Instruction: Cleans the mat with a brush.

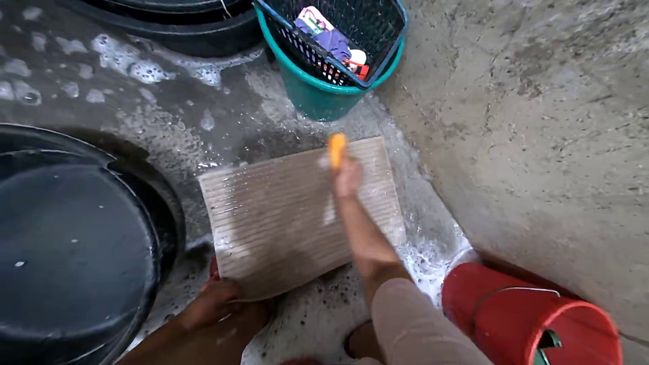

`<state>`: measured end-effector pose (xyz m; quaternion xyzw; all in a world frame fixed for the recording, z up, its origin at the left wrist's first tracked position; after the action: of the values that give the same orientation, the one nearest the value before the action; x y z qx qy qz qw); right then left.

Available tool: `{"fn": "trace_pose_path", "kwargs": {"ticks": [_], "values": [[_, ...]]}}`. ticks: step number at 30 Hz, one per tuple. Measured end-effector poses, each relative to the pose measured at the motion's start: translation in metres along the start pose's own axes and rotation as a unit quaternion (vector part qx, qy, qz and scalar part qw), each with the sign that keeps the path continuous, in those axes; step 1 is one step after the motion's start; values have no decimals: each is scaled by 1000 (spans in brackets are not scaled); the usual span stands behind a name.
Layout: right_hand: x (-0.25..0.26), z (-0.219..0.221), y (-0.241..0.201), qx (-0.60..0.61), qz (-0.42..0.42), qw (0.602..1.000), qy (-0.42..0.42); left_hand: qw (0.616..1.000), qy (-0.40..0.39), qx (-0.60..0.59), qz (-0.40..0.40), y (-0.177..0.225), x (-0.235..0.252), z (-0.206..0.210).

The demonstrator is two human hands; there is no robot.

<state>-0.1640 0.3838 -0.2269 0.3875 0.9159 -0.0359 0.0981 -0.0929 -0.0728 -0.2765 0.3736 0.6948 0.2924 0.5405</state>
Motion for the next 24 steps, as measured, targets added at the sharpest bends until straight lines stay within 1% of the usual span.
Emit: {"fn": "trace_pose_path", "kwargs": {"ticks": [1, 2, 3, 4, 5, 6, 7, 8, 9, 10, 11, 12, 13, 14, 15, 16, 17, 18, 19, 20, 21, 22, 23, 24], "values": [[-34, 1, -63, 25, -98, 995, -15, 1000, -8, 3, -10, 0, 2, -1], [-70, 8, -120, 12, -208, 977, -49, 1000, -15, 3, -16, 0, 3, -1], [-99, 25, -163, -4, -310, 946, -92, 999, -23, -1, -26, 0, 4, 0], [-113, 37, -188, -23, -378, 918, -118, 999, -23, -6, -26, 1, 4, -1], [-110, 40, -192, -36, -397, 907, -137, 1000, -16, -13, -15, 3, 3, -3], [-93, 37, -180, -43, -383, 912, -140, 1000, -5, -20, -2, 5, 1, -4], [-68, 32, -153, -52, -350, 927, -126, 1000, 10, -23, 15, 4, -1, -3], [-37, 26, -114, -57, -292, 949, -102, 999, 22, -23, 27, 3, -2, -2], [-5, 24, -64, -59, -209, 973, -74, 999, 28, -23, 31, 2, -3, -1], [23, 21, -6, -53, -113, 990, -72, 999, 34, -23, 33, 1, -3, -1], [43, 15, 53, -47, -18, 997, -64, 998, 40, -28, 33, 0, -4, -2], [55, 9, 106, -37, 62, 995, -61, 998, 40, -32, 31, -1, -4, -2], [61, 6, 146, -27, 122, 990, -65, 999, 37, -30, 25, -2, -3, -3], [63, 4, 167, -20, 164, 984, -66, 999, 26, -29, 16, -1, -3, -3], [60, 1, 167, -18, 185, 981, -63, 999, 16, -27, 5, -2, -2, -2], [52, -5, 144, -13, 181, 982, -45, 1000, 12, -24, 3, -1, -1, -2], [38, -13, 101, -2, 142, 990, -18, 1000, 10, -21, 4, -1, 0, -3], [16, -16, 46, 12, 70, 997, 13, 1000, 4, -21, 1, -3, 2, -3], [-12, -14, -16, 32, -31, 999, 24, 1000, 4, -18, 1, -4, 3, -2], [-42, -6, -74, 39, -135, 990, -19, 1000, 4, -17, -1, -3, 3, -3], [-70, 12, -121, 23, -236, 968, -82, 1000, 1, -21, -5, -1, 3, -3], [-90, 30, -149, -3, -311, 943, -122, 1000, 0, -23, -11, 0, 1, -3], [-97, 41, -155, -21, -340, 929, -141, 1000, 0, -20, -10, 1, -2, -4], [-91, 46, -142, -30, -332, 931, -150, 1000, 5, -19, -7, 3, -4, -5]]}}
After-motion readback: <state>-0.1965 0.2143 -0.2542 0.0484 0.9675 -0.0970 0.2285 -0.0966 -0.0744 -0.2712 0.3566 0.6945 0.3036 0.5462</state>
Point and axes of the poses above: each hand's wrist, its own x-axis towards the middle knuckle, its own z-axis out of the palm, y = z × x, the point moved 8 cm from there along x, towards the middle knuckle, and after that the axes turned 15 degrees about -x, right-handed, at the moved point
